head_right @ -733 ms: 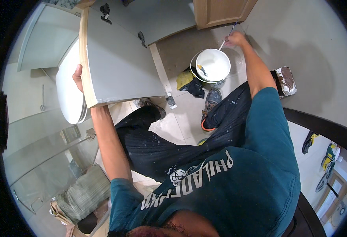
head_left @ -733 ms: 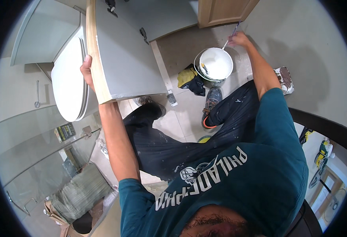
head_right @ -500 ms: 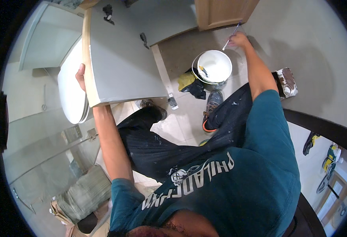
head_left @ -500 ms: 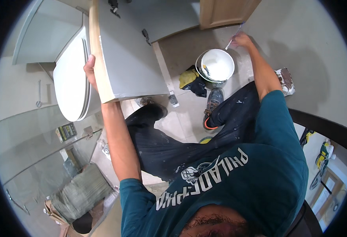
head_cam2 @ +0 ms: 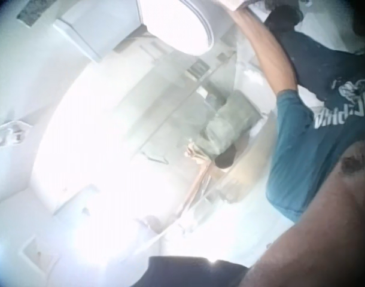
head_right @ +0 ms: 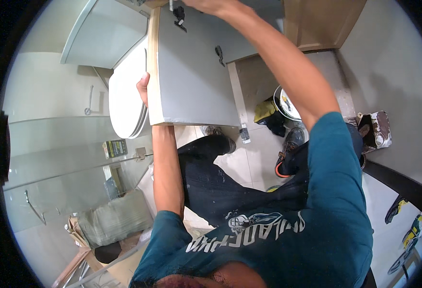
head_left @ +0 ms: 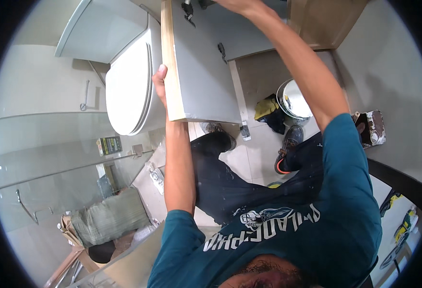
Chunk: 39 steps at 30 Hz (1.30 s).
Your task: The person repairs a bathroom cabinet door by painting its edges with a brush, wiping the surface with a cloth, and using a drill to adjust the hinges.
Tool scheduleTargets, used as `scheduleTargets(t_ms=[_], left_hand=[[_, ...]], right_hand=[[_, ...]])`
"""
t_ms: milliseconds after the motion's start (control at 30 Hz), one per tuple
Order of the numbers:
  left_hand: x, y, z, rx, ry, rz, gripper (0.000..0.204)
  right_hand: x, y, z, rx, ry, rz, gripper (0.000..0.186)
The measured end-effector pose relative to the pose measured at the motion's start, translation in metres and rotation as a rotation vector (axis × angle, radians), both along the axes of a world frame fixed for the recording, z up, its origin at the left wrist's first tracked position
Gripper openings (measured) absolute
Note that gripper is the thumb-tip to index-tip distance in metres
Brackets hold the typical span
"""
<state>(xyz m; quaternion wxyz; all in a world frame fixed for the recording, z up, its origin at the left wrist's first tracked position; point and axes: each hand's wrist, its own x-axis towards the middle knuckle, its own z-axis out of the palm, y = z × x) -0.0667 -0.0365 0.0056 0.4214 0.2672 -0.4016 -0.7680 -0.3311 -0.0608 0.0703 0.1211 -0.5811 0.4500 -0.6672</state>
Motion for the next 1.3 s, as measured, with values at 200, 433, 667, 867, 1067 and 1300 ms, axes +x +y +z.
scheduleTargets(t_ms=[200, 433, 667, 867, 1067, 1300], left_hand=[[0.007, 0.0, -0.001, 0.01, -0.018, 0.02, 0.056], [0.005, 0.004, 0.001, -0.033, -0.118, 0.072, 0.052], [0.005, -0.001, -0.004, -0.019, -0.036, 0.044, 0.051], [0.003, 0.001, -0.002, -0.009, -0.005, 0.019, 0.053], [0.003, 0.002, 0.001, 0.031, 0.037, 0.017, 0.05], [0.006, 0.0, -0.001, -0.018, 0.022, 0.011, 0.05]], right_hand=[[0.02, -0.032, 0.003, -0.094, 0.169, -0.16, 0.021], [0.024, -0.036, 0.006, -0.043, 0.267, -0.222, 0.022], [0.025, -0.054, -0.001, -0.138, 0.303, -0.217, 0.024], [0.024, -0.049, 0.001, -0.129, 0.258, -0.215, 0.023], [0.026, -0.048, -0.002, -0.148, 0.305, -0.254, 0.022], [0.026, -0.049, -0.005, -0.127, 0.233, -0.238, 0.023]])
